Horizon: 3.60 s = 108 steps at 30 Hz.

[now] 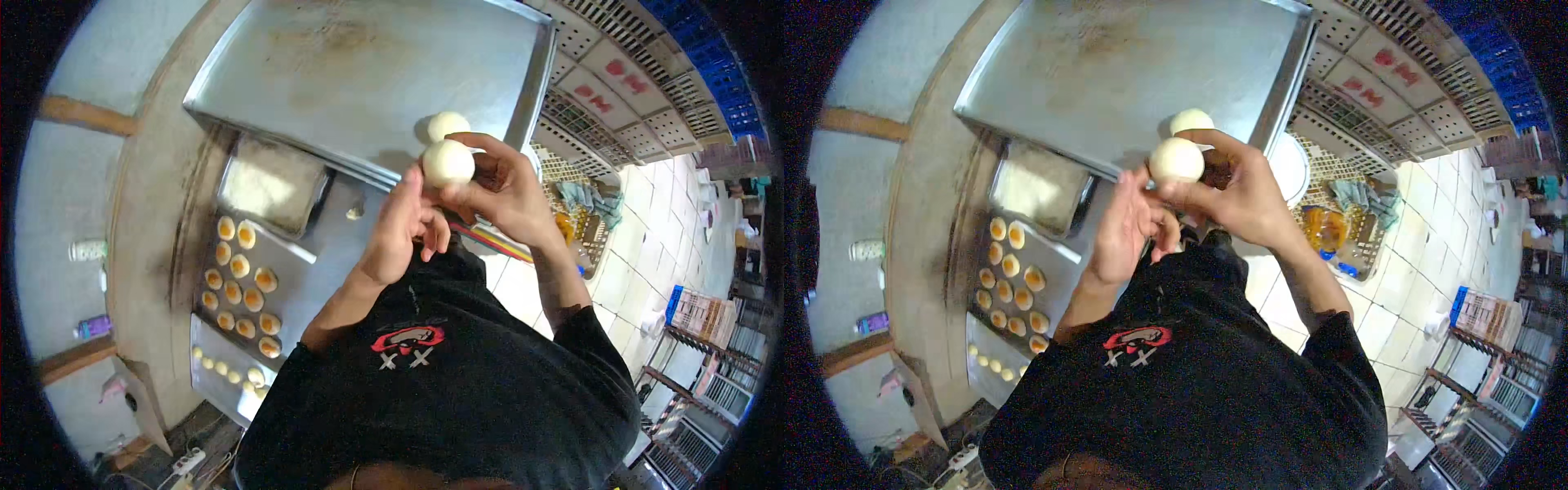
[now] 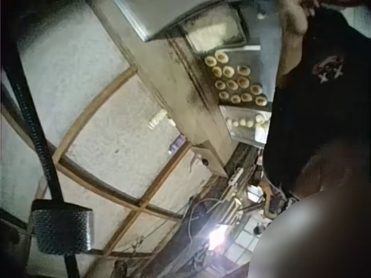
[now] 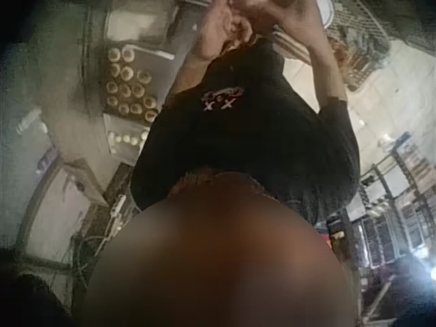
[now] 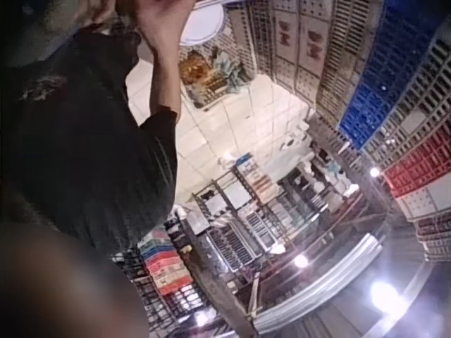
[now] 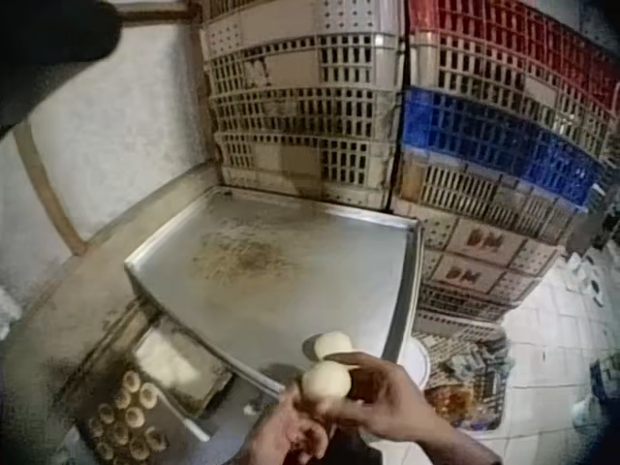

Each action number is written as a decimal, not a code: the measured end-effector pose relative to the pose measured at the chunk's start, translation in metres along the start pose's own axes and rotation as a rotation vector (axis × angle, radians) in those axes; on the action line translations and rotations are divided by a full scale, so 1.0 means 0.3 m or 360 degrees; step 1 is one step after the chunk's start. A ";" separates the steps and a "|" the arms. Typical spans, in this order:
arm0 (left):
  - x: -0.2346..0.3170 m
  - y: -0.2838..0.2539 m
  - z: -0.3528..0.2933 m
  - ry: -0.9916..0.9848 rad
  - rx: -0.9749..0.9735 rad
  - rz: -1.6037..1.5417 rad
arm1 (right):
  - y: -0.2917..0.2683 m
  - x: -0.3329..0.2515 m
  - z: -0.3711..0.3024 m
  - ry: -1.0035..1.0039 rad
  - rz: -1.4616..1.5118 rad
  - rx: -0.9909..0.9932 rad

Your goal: Flatten dough balls, add orange filling from a piping bag, and shape the dough into buns.

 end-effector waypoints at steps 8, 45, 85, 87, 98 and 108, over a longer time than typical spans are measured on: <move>0.076 0.000 0.027 0.0193 0.0029 0.0163 | -0.366 -0.088 0.241 -0.0535 -0.0857 0.0766; -0.659 -1.322 -1.213 0.0812 0.3145 0.1109 | 0.525 -0.214 -0.063 -0.1230 -0.0839 0.0424; 0.089 -0.648 -0.852 0.1323 0.1577 -0.0768 | 0.794 0.074 -0.016 -0.0437 -0.0130 -0.0459; 0.131 -0.636 -0.874 0.1312 0.1575 -0.0390 | 0.794 -0.013 -0.035 -0.0812 -0.0424 -0.0442; 0.279 -0.447 -0.801 0.1301 0.1138 0.0415 | 0.808 0.035 -0.021 0.0097 0.0179 -0.0808; 0.377 -0.390 -0.799 0.1004 0.1127 0.1564 | 0.773 -0.127 -0.083 -0.0762 -0.0738 -0.0482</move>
Point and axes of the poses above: each hand's wrist, its own z-axis towards the middle knuckle, its own y-axis out of the palm, x = y × z, the point moved 8 cm from there along z, towards the middle knuckle, and after that the axes turned 8 degrees about y, right-handed, at the moved point
